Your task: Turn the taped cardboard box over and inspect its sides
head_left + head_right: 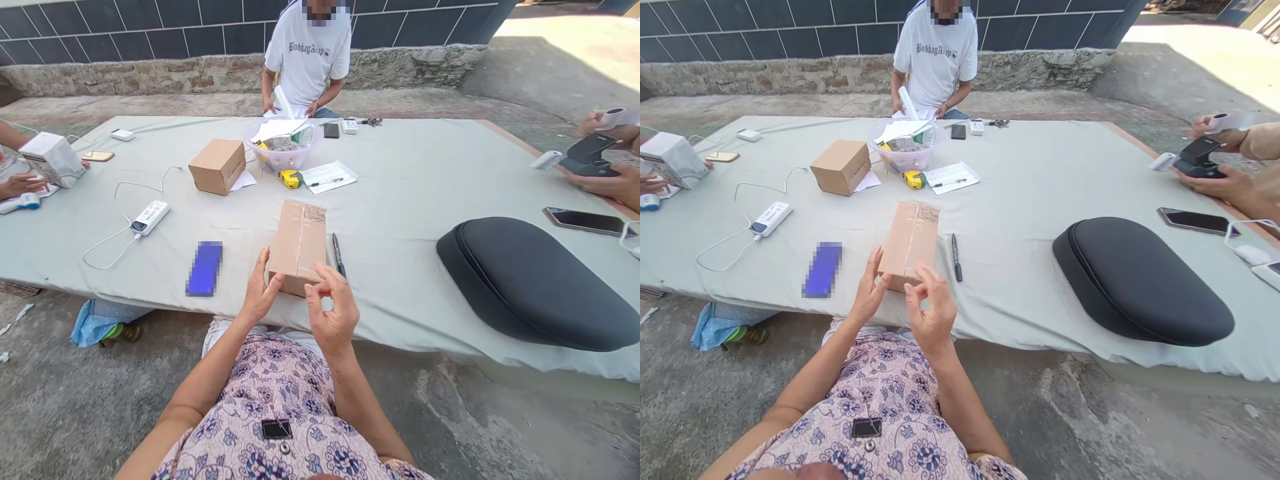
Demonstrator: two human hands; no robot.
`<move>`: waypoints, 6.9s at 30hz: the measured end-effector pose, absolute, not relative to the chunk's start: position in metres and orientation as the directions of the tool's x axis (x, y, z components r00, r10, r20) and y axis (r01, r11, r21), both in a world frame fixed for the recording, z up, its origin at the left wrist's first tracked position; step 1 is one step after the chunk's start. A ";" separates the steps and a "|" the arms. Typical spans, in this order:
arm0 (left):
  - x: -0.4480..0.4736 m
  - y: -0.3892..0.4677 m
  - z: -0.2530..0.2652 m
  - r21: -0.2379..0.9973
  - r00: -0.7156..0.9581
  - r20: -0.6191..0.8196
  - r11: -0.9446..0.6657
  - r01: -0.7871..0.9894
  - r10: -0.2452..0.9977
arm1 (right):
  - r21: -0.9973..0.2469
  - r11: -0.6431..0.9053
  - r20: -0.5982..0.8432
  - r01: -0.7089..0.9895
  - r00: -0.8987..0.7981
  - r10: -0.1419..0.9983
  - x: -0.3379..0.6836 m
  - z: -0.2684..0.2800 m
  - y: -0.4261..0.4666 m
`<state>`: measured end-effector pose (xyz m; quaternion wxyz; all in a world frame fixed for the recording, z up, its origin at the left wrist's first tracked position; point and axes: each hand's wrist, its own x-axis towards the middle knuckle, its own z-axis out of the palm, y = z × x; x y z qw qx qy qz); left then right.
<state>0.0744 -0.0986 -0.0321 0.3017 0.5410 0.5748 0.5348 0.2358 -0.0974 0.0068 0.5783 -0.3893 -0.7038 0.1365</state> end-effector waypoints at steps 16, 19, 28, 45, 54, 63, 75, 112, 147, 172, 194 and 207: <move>0.092 -0.096 -0.023 0.939 -0.313 0.225 -0.120 0.322 0.923 | -0.684 0.527 0.597 0.504 -0.029 0.802 0.240 -0.031 -0.069; 0.091 -0.096 -0.024 0.935 -0.320 0.238 -0.127 0.330 0.917 | -0.748 0.519 0.551 0.414 -0.047 0.833 0.247 -0.034 -0.066; 0.089 -0.095 -0.028 0.933 -0.324 0.244 -0.130 0.336 0.914 | -0.904 0.420 0.419 0.085 -0.030 0.908 0.255 -0.054 -0.056; 0.070 -0.094 -0.026 0.951 -0.396 0.256 -0.156 0.266 0.882 | -0.827 0.359 0.298 0.433 -0.204 0.933 0.256 -0.095 -0.049; 0.063 -0.095 -0.027 0.967 -0.402 0.256 -0.234 0.103 0.879 | -0.872 0.283 0.202 0.398 -0.233 0.951 0.252 -0.083 -0.056; 0.066 -0.088 -0.050 0.975 -0.339 -0.137 0.065 -0.215 0.931 | -0.848 0.378 0.379 0.372 -0.073 0.922 0.278 -0.046 -0.059; 0.063 -0.091 -0.041 0.983 -0.413 0.129 -0.060 0.176 0.902 | -0.818 0.420 0.360 0.393 -0.219 0.907 0.265 -0.045 -0.059; 0.064 -0.100 -0.041 0.935 -0.489 0.192 -0.008 0.354 0.851 | -0.731 0.654 0.455 0.195 -0.575 0.680 0.193 -0.041 -0.086; 0.068 -0.095 -0.043 0.827 -0.494 0.343 -0.007 0.562 0.799 | -0.793 0.311 0.404 0.524 0.070 0.912 0.250 -0.045 -0.061; 0.012 -0.097 -0.063 0.949 -0.395 0.058 0.072 0.307 0.917 | -0.988 0.140 0.144 0.066 0.055 0.988 0.277 -0.094 -0.034; 0.016 -0.102 -0.057 0.596 -0.350 0.167 0.188 0.780 0.922 | -0.884 0.238 0.260 0.401 -0.001 0.966 0.286 -0.094 -0.038; 0.059 -0.106 -0.022 0.819 -0.514 0.422 -0.071 0.570 0.746 | -0.892 0.232 0.334 0.388 0.221 0.916 0.274 -0.035 -0.061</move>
